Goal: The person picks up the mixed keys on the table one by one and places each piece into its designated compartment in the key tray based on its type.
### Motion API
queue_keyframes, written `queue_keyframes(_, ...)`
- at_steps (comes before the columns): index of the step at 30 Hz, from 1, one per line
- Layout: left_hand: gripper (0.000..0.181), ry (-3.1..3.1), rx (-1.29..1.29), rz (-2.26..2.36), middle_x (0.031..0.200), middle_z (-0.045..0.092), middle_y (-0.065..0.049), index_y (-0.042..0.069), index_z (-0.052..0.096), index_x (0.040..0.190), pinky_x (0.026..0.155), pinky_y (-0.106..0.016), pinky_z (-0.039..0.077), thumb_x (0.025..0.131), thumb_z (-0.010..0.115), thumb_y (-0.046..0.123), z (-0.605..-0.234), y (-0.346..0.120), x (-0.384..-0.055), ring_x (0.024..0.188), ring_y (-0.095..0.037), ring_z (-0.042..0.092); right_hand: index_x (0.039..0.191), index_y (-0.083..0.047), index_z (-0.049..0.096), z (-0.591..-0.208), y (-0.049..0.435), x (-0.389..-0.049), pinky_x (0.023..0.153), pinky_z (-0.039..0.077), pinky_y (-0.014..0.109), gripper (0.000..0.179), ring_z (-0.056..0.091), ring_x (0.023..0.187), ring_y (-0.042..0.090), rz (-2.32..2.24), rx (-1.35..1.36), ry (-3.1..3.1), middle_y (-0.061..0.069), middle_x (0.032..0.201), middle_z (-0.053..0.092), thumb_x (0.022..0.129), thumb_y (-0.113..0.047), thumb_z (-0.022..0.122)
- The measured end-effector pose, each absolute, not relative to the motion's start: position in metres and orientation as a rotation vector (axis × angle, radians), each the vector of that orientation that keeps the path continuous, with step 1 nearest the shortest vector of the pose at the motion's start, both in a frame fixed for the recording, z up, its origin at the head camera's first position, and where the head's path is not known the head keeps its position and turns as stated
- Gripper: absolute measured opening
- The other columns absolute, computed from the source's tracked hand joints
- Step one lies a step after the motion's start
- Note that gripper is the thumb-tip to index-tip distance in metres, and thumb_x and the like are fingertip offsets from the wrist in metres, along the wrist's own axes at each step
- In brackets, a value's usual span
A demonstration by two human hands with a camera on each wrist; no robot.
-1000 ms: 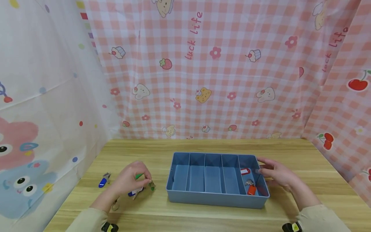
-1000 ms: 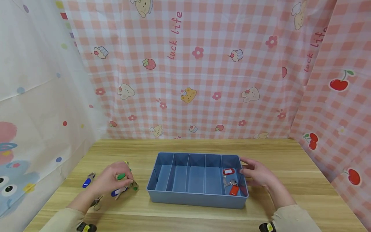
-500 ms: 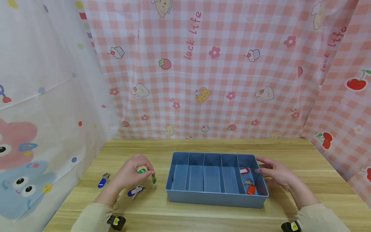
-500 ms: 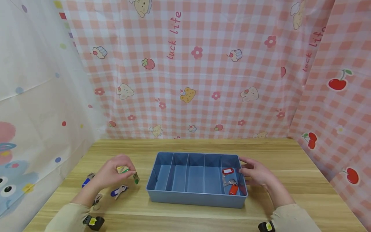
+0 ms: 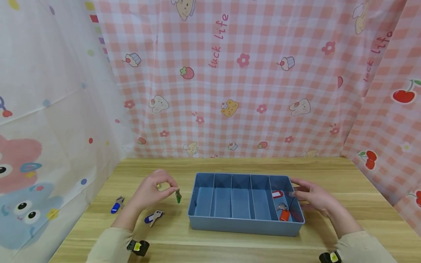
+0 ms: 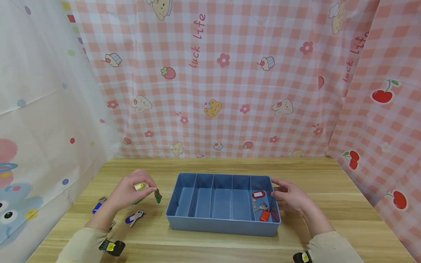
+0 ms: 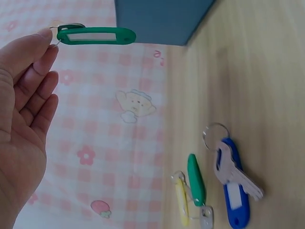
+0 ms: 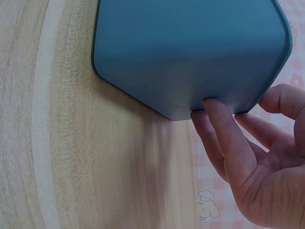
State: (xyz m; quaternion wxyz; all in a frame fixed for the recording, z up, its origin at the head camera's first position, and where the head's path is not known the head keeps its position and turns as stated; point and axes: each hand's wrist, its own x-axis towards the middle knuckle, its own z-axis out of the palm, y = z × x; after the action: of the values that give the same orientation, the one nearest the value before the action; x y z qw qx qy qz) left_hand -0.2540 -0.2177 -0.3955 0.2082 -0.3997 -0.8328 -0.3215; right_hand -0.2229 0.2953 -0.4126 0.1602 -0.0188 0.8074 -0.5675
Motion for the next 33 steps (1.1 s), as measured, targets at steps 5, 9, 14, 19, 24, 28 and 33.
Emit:
queue_keyframes(5, 0.017, -2.319, -1.089, -0.901, 0.087, 0.067, 0.016, 0.021, 0.073, 0.086, 0.078, -0.034, 0.050, 0.082, 0.081, 0.006, -0.390, -0.210, -0.255, 0.088, -0.010, 0.058, 0.153, 0.006, 0.019, -0.413, 0.296, -0.223, 0.090, 0.051, 0.055, 0.064, 0.052, 0.119, 0.043, -1.622, -0.052, 2.304, 0.041, 0.145, 0.029, 0.101, -0.009, 0.053)
queue_keyframes(9, 0.004, -2.274, -1.121, -0.917, 0.086, 0.067, 0.015, 0.020, 0.074, 0.086, 0.079, -0.034, 0.050, 0.088, 0.077, 0.019, -0.389, -0.205, -0.258, 0.087, -0.011, 0.058, 0.153, 0.006, 0.020, -0.413, 0.296, -0.223, 0.089, 0.051, 0.055, 0.064, 0.052, 0.119, 0.043, -1.624, -0.054, 2.304, 0.041, 0.144, 0.030, 0.100, -0.009, 0.053)
queue_keyframes(14, 0.005, -2.232, -1.125, -0.936, 0.085, 0.067, 0.013, 0.019, 0.074, 0.085, 0.080, -0.035, 0.049, 0.088, 0.077, 0.018, -0.386, -0.197, -0.260, 0.087, -0.012, 0.059, 0.153, 0.006, 0.020, -0.412, 0.296, -0.223, 0.090, 0.050, 0.056, 0.064, 0.051, 0.120, 0.044, -1.624, -0.062, 2.303, 0.042, 0.145, 0.029, 0.100, -0.008, 0.053)
queue_keyframes(19, 0.016, -2.222, -1.081, -0.927, 0.084, 0.068, 0.013, 0.019, 0.074, 0.083, 0.083, -0.037, 0.049, 0.080, 0.082, 0.005, -0.381, -0.185, -0.262, 0.088, -0.012, 0.060, 0.153, 0.007, 0.018, -0.412, 0.295, -0.222, 0.091, 0.050, 0.056, 0.065, 0.051, 0.121, 0.045, -1.630, -0.072, 2.293, 0.042, 0.146, 0.027, 0.100, -0.008, 0.053)
queue_keyframes(24, 0.017, -2.183, -1.068, -0.937, 0.081, 0.069, 0.011, 0.017, 0.074, 0.081, 0.081, -0.038, 0.048, 0.078, 0.083, 0.002, -0.375, -0.172, -0.260, 0.085, -0.014, 0.060, 0.153, 0.007, 0.018, -0.413, 0.295, -0.222, 0.090, 0.050, 0.056, 0.065, 0.052, 0.119, 0.045, -1.630, -0.064, 2.294, 0.043, 0.145, 0.027, 0.100, -0.008, 0.053)
queue_keyframes(28, 0.017, -2.177, -1.051, -0.959, 0.080, 0.069, 0.011, 0.017, 0.074, 0.080, 0.080, -0.036, 0.048, 0.078, 0.084, 0.004, -0.371, -0.161, -0.258, 0.084, -0.013, 0.060, 0.153, 0.006, 0.019, -0.413, 0.295, -0.222, 0.090, 0.050, 0.056, 0.065, 0.053, 0.119, 0.044, -1.627, -0.057, 2.298, 0.043, 0.145, 0.028, 0.100, -0.008, 0.053)
queue_keyframes(33, 0.014, -2.166, -1.084, -0.993, 0.080, 0.069, 0.010, 0.016, 0.075, 0.081, 0.080, -0.035, 0.047, 0.078, 0.083, 0.004, -0.369, -0.149, -0.258, 0.084, -0.014, 0.059, 0.154, 0.006, 0.018, -0.413, 0.295, -0.222, 0.090, 0.051, 0.055, 0.065, 0.054, 0.117, 0.043, -1.633, -0.055, 2.288, 0.042, 0.145, 0.028, 0.100, -0.008, 0.053)
